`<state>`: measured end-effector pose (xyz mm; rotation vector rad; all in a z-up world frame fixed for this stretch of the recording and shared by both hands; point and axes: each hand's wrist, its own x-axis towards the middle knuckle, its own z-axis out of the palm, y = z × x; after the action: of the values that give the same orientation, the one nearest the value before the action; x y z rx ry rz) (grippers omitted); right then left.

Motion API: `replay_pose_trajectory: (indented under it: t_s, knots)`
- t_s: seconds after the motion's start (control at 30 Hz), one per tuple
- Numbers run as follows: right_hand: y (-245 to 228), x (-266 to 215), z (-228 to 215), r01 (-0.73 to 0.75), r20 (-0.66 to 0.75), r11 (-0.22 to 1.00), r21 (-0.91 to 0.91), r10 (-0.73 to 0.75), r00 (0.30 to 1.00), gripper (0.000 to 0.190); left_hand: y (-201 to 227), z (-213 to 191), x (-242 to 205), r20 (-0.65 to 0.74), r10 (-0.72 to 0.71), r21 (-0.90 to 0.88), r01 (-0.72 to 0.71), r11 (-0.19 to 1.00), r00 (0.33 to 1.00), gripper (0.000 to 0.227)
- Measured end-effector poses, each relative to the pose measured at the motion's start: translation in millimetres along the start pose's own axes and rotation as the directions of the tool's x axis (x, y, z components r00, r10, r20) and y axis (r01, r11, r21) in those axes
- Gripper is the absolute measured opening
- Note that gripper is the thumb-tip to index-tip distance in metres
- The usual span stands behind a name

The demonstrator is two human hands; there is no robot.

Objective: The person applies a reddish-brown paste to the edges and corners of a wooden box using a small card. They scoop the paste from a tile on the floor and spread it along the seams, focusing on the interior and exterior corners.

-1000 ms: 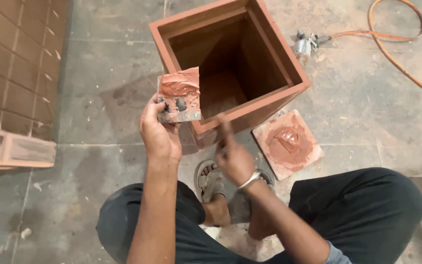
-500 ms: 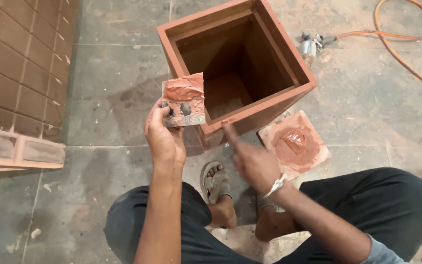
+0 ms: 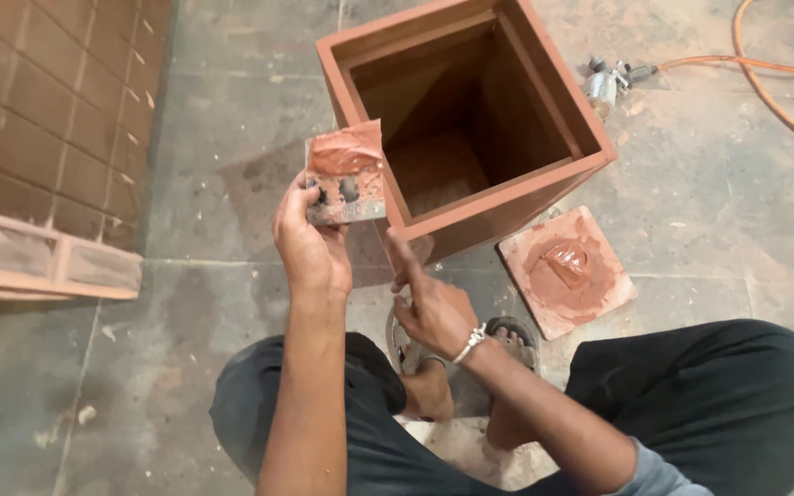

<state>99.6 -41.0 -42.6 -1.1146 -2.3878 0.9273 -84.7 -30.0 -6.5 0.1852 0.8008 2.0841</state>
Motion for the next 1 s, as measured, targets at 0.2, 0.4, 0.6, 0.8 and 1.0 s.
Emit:
replay_pose_trajectory:
  t_s: [0.2, 0.4, 0.6, 0.8, 1.0]
  knots:
    - [-4.8, 1.0, -79.7, 0.164, -0.093, 0.970, 0.180, -0.149, 0.984, 0.087, 5.3, -16.4, -4.6, 0.241, -0.135, 0.119, 0.109, 0.987, 0.961, 0.032]
    - [-7.6, 0.0, -140.5, 0.416, 0.083, 0.869, -0.269, -0.409, 0.909, 0.082, -8.8, -7.3, -22.1, 0.588, -0.470, 0.224, 0.426, 0.876, 0.658, 0.035]
    - [-21.9, -6.0, -174.4, 0.499, 0.156, 0.798, -0.338, -0.476, 0.866, 0.076, -4.8, -12.6, -19.1, 0.615, -0.393, 0.134, 0.400, 0.906, 0.683, 0.035]
    - [-19.2, -0.7, -144.1, 0.409, 0.162, 0.909, -0.085, -0.393, 0.905, 0.081, -15.3, -18.7, -15.6, 0.665, -0.358, 0.132, 0.368, 0.920, 0.656, 0.034]
    - [6.3, 7.3, -94.0, 0.340, 0.234, 0.789, -0.512, -0.253, 0.939, 0.066, 17.2, -18.6, -5.4, 0.444, -0.179, -0.021, 0.210, 0.978, 0.878, 0.042]
